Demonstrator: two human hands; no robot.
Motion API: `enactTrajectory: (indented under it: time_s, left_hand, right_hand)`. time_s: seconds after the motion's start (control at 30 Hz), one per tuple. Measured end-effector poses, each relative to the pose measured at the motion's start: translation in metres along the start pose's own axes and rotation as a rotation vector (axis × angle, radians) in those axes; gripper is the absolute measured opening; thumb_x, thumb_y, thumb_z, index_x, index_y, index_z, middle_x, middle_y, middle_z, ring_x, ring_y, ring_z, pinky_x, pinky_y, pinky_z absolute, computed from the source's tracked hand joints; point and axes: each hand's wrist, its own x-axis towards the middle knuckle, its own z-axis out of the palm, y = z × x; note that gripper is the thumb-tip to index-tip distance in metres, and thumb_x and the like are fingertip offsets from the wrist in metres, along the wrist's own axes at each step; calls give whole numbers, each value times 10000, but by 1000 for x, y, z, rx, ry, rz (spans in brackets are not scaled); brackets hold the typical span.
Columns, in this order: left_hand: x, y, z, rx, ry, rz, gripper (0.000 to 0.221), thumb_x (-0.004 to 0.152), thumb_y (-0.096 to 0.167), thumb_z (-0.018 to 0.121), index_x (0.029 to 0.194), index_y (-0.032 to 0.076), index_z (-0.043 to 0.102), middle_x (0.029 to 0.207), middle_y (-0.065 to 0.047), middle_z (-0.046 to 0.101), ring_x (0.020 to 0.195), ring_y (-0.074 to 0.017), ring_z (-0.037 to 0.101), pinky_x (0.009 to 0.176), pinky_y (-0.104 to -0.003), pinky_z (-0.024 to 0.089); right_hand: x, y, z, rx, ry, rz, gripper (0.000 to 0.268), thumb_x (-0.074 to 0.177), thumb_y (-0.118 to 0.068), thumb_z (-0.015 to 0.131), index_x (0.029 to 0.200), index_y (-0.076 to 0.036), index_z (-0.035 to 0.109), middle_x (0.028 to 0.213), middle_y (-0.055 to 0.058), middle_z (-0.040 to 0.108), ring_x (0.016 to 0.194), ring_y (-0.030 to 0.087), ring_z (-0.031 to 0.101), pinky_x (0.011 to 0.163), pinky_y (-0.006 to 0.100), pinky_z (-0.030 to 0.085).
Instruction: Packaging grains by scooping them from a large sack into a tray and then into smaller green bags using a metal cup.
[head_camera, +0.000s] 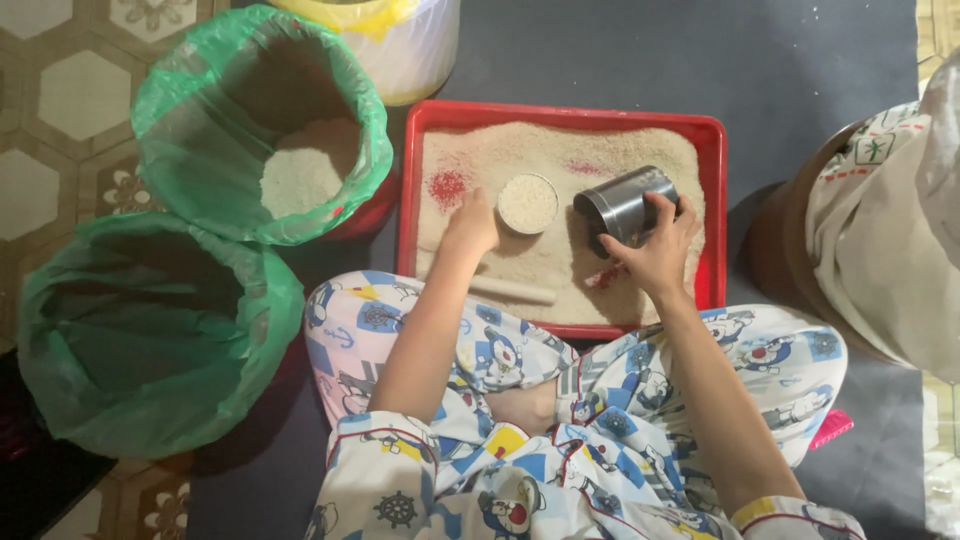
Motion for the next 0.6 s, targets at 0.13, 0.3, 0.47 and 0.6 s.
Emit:
enactTrajectory:
  time_s: [0.13,0.3,0.47,0.6]
  left_hand:
    - [-70,71,-42,-52,25,218,1245,628,17,929,1626,10,185,1596,-349,295,1469,-548,324,1208,-657,293]
    - [-66,76,-22,74,151,315,1192,672,158,949,1582,-58,209,1496,-374,349,1371,-557,440,1150,-631,427]
    - [-44,73,-14,127,189,238,1121,680,242,915,1568,18,268,1432,-298,398,1303,-499,532,1064,-600,502]
    - [-29,55,2,91,205,265,1139,627,330,935,1546,62,318,1383,-259,433,1339,-473,506,1141,-543,421]
  right_hand:
    - [-1,-4,0,26,3,18,924,723,-391,934,1428,-200,368,1482,206,180,1419,477,229,1156,620,358]
    - [-1,-2,2,15,68,-54,908,707,-386,940,1419,-187,413,1448,233,246,1384,515,296,1120,653,358]
    - [7,10,12,3,153,-138,941,646,-403,952,1409,-137,469,1422,297,299,1332,564,367,1087,646,388]
    - [0,15,12,-3,177,-152,941,632,-414,951,1407,-151,486,1411,303,318,1323,567,380,1088,635,374]
